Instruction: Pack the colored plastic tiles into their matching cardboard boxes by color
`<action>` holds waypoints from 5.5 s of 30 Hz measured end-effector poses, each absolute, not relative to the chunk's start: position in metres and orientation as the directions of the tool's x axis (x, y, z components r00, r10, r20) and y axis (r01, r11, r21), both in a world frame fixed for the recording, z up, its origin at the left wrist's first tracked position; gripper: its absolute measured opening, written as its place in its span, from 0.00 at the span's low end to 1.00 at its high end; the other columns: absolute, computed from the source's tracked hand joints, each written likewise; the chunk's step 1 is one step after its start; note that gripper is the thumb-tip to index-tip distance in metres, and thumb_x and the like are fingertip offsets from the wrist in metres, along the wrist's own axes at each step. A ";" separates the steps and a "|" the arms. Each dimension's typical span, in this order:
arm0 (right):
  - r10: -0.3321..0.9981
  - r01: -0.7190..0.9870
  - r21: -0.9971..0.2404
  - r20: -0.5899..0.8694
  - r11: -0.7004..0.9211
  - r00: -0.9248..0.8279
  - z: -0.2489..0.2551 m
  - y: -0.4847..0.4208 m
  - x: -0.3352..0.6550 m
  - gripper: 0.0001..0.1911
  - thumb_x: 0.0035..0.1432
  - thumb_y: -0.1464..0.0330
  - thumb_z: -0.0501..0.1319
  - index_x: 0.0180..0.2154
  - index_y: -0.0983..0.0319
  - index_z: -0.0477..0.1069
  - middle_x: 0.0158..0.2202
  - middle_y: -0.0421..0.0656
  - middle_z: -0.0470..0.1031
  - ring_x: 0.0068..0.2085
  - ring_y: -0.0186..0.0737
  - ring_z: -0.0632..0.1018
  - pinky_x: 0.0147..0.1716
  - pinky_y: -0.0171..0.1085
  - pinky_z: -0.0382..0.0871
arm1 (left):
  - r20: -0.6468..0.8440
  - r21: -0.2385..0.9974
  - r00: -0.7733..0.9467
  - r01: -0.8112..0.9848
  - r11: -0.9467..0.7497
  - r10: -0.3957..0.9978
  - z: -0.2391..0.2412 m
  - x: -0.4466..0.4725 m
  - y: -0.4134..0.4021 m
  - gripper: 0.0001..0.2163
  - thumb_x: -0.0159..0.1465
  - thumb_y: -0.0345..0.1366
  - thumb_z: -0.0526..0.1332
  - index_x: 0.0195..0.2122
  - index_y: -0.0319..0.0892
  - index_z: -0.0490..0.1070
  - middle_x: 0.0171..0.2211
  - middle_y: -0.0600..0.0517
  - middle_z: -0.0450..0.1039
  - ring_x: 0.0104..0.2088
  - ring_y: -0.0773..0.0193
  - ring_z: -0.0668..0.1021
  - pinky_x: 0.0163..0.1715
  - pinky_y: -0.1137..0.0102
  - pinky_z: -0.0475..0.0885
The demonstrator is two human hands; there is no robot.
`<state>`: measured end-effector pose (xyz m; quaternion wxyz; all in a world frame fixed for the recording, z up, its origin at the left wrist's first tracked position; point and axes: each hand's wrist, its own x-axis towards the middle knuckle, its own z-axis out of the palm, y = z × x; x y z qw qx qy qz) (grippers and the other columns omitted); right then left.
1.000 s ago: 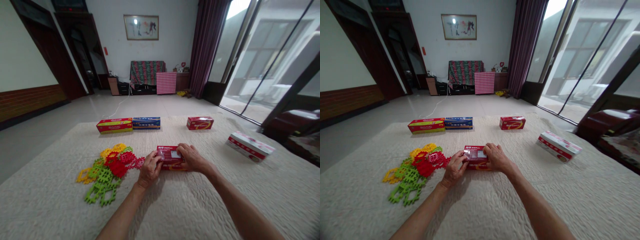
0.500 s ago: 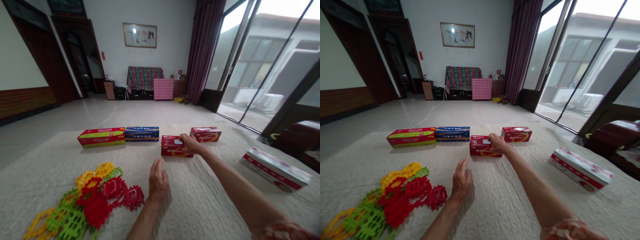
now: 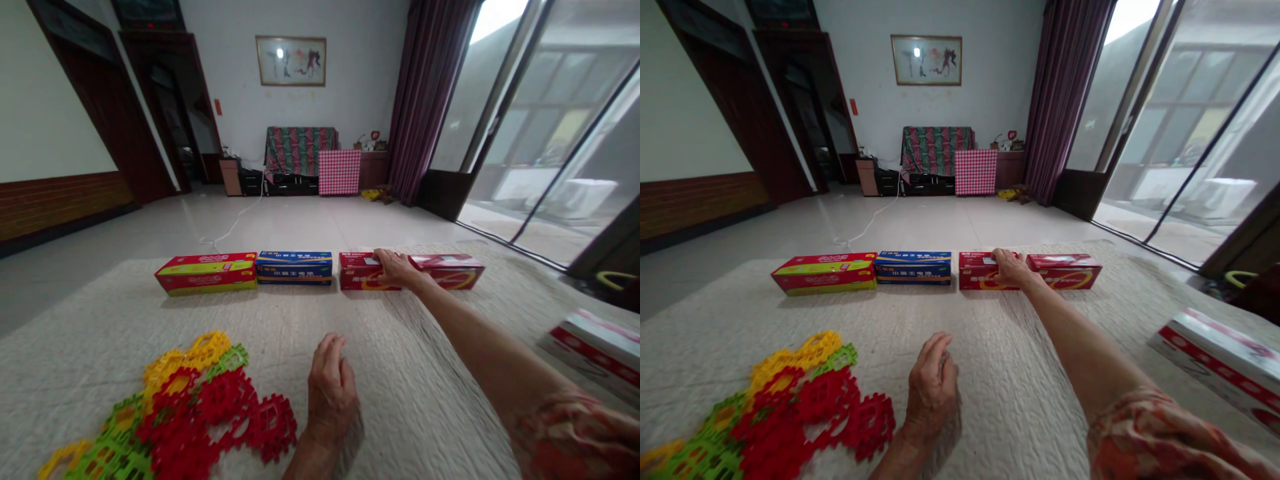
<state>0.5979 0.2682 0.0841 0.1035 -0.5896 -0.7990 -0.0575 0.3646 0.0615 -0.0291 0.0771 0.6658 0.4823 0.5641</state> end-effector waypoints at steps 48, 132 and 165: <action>0.869 0.942 0.086 0.366 0.326 -0.334 0.101 0.243 0.367 0.17 0.63 0.70 0.52 0.41 0.64 0.80 0.44 0.58 0.74 0.45 0.56 0.71 0.45 0.50 0.56 | 0.573 0.378 -0.262 0.925 0.033 0.776 -0.027 0.192 0.071 0.14 0.62 0.29 0.56 0.47 0.38 0.75 0.50 0.39 0.74 0.53 0.48 0.73 0.54 0.55 0.70; 0.807 0.859 -0.138 0.442 0.493 -0.392 0.153 0.007 0.450 0.14 0.66 0.65 0.56 0.47 0.64 0.75 0.47 0.52 0.76 0.48 0.48 0.74 0.47 0.42 0.61 | 0.702 0.364 0.084 0.811 -0.458 0.707 0.053 0.213 -0.061 0.19 0.60 0.31 0.62 0.54 0.40 0.71 0.56 0.39 0.71 0.59 0.48 0.72 0.61 0.51 0.68; 0.959 0.967 0.052 0.126 0.248 -0.253 0.136 -0.038 0.476 0.11 0.67 0.72 0.52 0.47 0.64 0.70 0.43 0.51 0.79 0.43 0.46 0.80 0.41 0.41 0.59 | 0.524 0.194 0.201 0.918 -0.346 0.828 0.090 0.183 -0.020 0.20 0.57 0.22 0.52 0.44 0.42 0.79 0.45 0.44 0.78 0.48 0.53 0.76 0.56 0.57 0.70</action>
